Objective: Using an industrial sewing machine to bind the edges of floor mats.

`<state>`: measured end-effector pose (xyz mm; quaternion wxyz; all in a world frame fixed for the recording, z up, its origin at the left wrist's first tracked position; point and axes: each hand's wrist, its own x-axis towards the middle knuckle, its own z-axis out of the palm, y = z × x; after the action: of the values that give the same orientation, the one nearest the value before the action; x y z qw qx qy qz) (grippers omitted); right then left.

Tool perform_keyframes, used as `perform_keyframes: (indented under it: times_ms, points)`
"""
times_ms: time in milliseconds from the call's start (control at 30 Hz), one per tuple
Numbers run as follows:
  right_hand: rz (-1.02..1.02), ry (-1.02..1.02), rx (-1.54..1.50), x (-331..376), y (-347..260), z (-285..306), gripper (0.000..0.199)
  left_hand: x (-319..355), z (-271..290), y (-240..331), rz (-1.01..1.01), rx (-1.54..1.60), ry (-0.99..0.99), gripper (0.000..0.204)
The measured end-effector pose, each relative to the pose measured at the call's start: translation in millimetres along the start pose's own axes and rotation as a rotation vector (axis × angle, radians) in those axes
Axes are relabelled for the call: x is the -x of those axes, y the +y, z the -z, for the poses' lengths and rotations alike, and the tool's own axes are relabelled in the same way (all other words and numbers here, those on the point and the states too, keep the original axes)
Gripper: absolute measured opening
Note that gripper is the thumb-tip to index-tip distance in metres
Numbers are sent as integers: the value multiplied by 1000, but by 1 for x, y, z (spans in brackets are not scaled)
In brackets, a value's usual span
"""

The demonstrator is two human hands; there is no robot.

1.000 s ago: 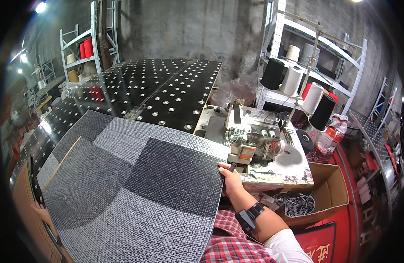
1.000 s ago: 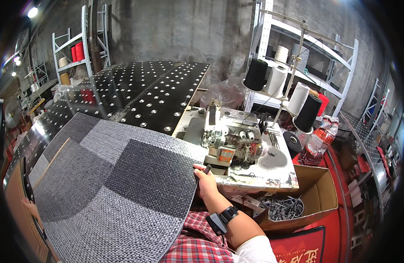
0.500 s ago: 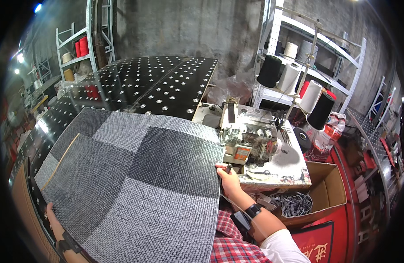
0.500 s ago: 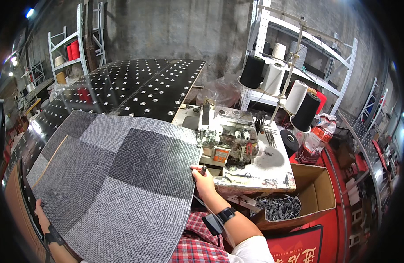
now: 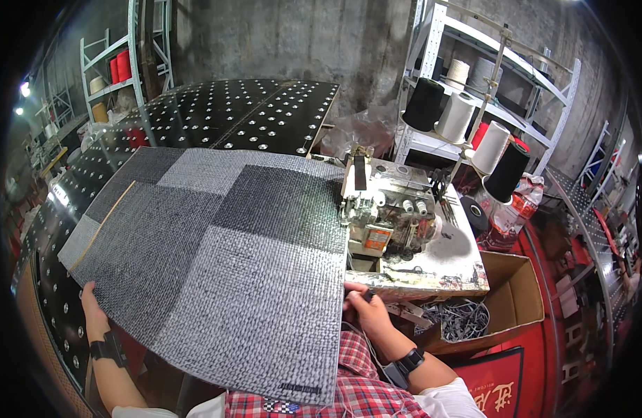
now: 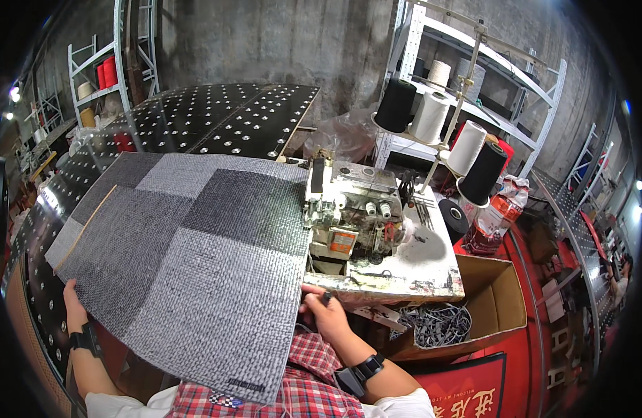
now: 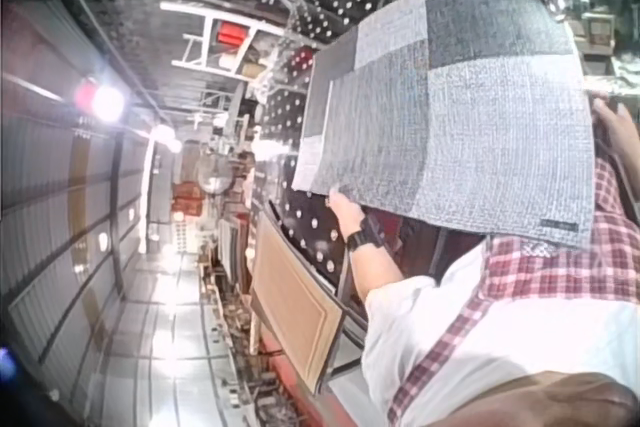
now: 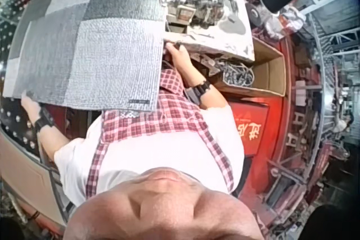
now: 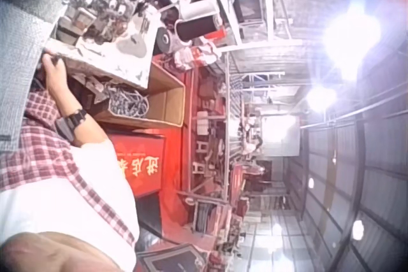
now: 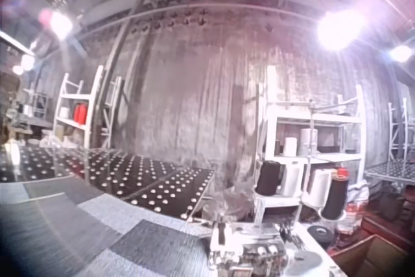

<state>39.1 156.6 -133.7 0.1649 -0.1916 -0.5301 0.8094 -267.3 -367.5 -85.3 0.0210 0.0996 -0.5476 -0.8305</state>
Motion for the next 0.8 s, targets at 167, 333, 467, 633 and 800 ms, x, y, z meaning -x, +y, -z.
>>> perform_keyframes:
  times_ms: [167, 333, 467, 633, 800]
  points:
    - [72, 427, -114, 9, -3, 55, 15, -25, -50, -12, 143, 123, -9, 38]
    - [156, 671, -253, 29, -1, 119, 28, -45, -80, -19, 141, 58, 10, 37]
    - [106, 853, -318, 51, -2, 151, 33, -65, -107, -28, 163, 43, -4, 36]
    - [129, 970, -305, 70, 4, 176, 33, -94, -130, -38, 121, -35, -48, 36]
    - [79, 992, -333, 71, 13, 176, 31, -123, -156, -50, 13, -195, -43, 35]
